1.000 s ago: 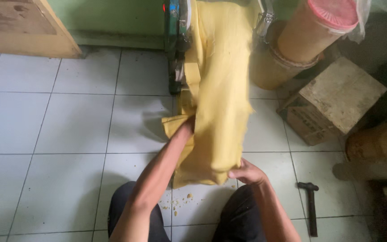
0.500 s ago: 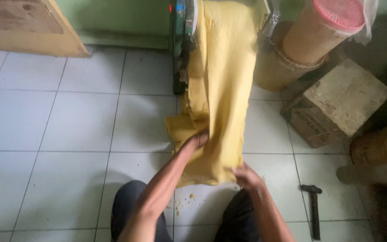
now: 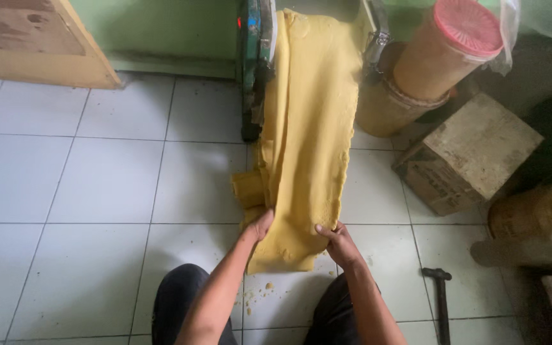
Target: The person sits on the floor and repeatedly feeds a long sheet of yellow dough through a machine, then folds the output by hand. The person stacks the folded dough sheets on the floor.
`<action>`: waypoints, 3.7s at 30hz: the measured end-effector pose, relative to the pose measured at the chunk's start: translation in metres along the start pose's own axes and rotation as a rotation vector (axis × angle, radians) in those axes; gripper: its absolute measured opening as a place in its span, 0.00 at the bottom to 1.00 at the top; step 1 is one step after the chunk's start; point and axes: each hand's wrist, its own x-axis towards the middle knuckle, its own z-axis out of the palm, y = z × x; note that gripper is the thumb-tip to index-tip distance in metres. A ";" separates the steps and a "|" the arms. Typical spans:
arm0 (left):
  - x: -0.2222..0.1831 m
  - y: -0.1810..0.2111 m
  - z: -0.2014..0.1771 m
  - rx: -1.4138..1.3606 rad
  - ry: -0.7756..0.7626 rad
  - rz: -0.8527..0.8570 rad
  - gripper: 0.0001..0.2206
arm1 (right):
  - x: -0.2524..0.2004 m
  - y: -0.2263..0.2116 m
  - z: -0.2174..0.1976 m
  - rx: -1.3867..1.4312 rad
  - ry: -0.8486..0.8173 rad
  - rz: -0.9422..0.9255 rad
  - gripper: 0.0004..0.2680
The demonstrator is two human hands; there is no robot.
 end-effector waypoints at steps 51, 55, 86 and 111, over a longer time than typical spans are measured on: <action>-0.031 0.231 0.136 1.439 0.783 1.055 0.35 | 0.012 0.004 0.040 -0.335 -0.010 -0.167 0.18; 0.051 0.324 0.154 2.124 0.858 0.732 0.26 | 0.020 0.014 0.029 -0.357 0.050 -0.083 0.15; -0.086 0.167 0.037 0.489 0.359 0.697 0.42 | -0.004 0.041 0.001 -0.691 0.144 -0.513 0.31; -0.074 0.062 0.001 1.062 0.294 0.519 0.48 | 0.082 0.026 0.000 -0.324 0.067 -0.194 0.31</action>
